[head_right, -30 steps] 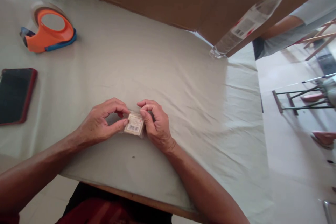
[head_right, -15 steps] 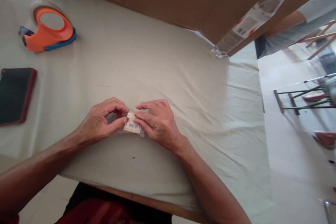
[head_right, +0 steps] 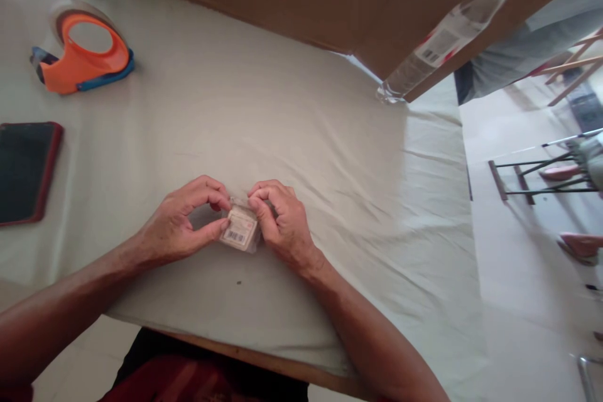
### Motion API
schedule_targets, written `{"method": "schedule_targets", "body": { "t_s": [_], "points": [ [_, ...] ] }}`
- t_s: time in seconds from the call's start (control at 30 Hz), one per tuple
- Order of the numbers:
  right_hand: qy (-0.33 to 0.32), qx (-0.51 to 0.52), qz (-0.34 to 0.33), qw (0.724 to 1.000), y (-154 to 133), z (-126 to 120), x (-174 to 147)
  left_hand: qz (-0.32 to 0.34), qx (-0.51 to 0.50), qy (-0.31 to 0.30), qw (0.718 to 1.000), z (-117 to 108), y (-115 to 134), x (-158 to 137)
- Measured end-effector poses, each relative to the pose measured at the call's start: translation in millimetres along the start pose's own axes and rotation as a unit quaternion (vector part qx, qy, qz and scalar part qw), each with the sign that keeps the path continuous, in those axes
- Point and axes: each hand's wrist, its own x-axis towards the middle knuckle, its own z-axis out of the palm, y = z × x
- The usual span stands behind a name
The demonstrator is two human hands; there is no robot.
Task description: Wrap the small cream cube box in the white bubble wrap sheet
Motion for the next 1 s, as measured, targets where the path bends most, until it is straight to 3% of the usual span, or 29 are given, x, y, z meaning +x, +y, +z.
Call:
{"method": "schedule_targets", "body": {
  "t_s": [0.2, 0.37, 0.63, 0.73, 0.9, 1.0],
  "points": [
    [0.036, 0.084, 0.071, 0.993, 1, -3, 2, -0.056, -0.027, 0.019, 0.998, 4, 0, -4],
    [0.057, 0.124, 0.096, 0.986, 4, -8, 5, -0.117, -0.075, -0.048, 0.989, 6, -1, -7],
    [0.103, 0.172, 0.142, 0.969, 14, -14, 9, -0.101, -0.059, -0.12, 0.986, 7, 0, -9],
    [0.072, 0.198, 0.175, 0.962, 20, -16, 10, -0.106, -0.068, -0.112, 0.986, 9, -3, -10],
    [-0.073, 0.284, 0.199, 0.935, 27, -31, 12, -0.118, -0.094, -0.062, 0.987, 12, -12, -11],
    [-0.121, 0.311, 0.201, 0.921, 30, -37, 13, -0.123, -0.091, -0.027, 0.988, 13, -16, -10]
  ]
}}
